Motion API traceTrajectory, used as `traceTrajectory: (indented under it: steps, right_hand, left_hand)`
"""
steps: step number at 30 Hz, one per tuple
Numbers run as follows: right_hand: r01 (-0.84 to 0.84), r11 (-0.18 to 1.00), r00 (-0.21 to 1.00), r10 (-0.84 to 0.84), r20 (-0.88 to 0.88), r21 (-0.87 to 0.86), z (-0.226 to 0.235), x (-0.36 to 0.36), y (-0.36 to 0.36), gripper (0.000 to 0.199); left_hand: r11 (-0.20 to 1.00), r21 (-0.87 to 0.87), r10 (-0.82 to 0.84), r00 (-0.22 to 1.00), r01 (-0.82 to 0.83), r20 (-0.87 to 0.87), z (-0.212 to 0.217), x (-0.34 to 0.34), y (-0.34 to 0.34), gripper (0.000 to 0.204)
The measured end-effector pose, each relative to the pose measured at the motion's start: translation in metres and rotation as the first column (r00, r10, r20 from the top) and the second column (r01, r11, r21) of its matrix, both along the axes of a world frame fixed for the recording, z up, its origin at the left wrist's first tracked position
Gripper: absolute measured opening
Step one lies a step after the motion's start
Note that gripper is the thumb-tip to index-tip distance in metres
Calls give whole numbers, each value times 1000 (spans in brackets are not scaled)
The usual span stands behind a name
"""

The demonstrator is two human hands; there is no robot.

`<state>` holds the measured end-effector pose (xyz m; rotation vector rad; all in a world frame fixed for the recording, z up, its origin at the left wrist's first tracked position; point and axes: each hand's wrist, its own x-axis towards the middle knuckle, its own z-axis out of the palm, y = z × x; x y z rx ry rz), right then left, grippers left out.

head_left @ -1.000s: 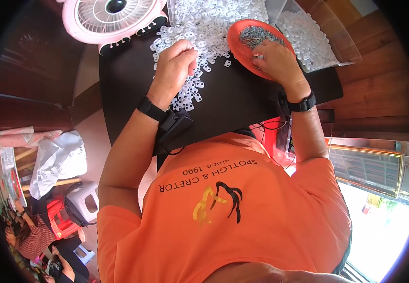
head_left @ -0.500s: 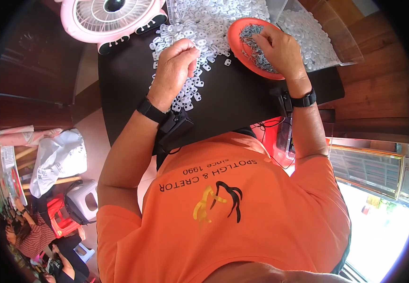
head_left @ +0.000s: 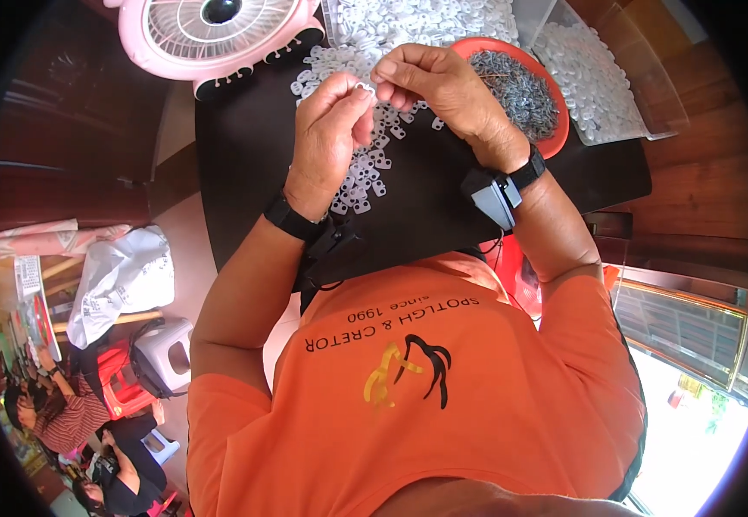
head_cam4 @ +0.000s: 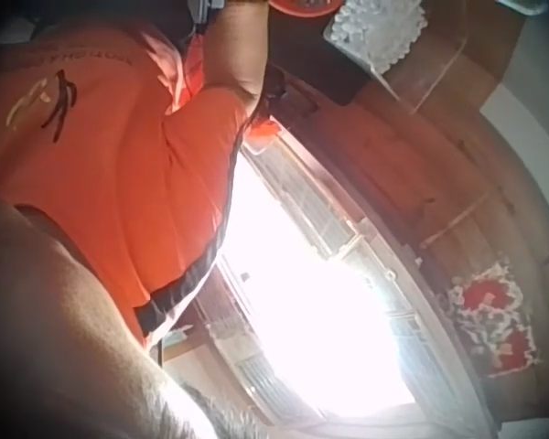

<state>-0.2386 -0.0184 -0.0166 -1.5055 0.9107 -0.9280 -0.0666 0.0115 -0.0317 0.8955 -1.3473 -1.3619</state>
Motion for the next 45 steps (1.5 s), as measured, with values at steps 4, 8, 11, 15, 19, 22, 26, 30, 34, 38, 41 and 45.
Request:
traceTrajectory:
  steps: [4,8,11,15,19,22,26,30,34,38,41,45]
  right_hand:
    - [3,1000,998,-4,61,22,-9,0,0,25]
    - [9,1000,998,-7,61,-27,-14,1,1,22]
    - [-3,1000,998,4,65,-29,-16,1,1,20]
    - [-21,1000,994,22,104,-14,-17,2,2,20]
    - [-7,999,998,9,67,-32,-16,3,4,21]
    - [5,998,999,-3,35,-55,-17,4,5,21]
    - [46,989,998,-50,-26,-139,-21,7,6,21]
    - [86,973,993,-100,-57,-213,-23,10,9,17]
    - [90,967,995,-100,-29,-239,-23,12,12,20]
    - [43,982,999,-42,8,-184,-26,8,6,22]
    - [59,996,997,-63,-54,-73,-14,3,5,27]
    - [8,991,1000,-11,-16,-130,-16,-3,0,27]
  left_hand:
    - [999,37,-30,998,32,-52,-3,-2,1,17]
    - [999,29,-17,1000,18,-9,-3,-4,1,19]
    - [1000,28,-13,1000,12,17,-5,-3,0,19]
    - [1000,23,7,998,-8,58,-3,-4,1,18]
    - [1000,20,0,998,-1,55,-5,-5,2,18]
    - [1000,-1,7,992,-7,126,-6,-4,2,20]
    - [998,53,16,995,-22,95,-5,-6,5,19]
    - [993,89,76,997,-78,33,-5,-9,8,19]
    - [992,86,90,996,-91,12,-5,-9,9,19]
    - [998,60,33,997,-37,68,-6,-3,0,19]
    - [997,75,10,996,-16,89,-5,-1,-4,19]
    - [996,86,-14,995,5,97,-5,0,-4,19]
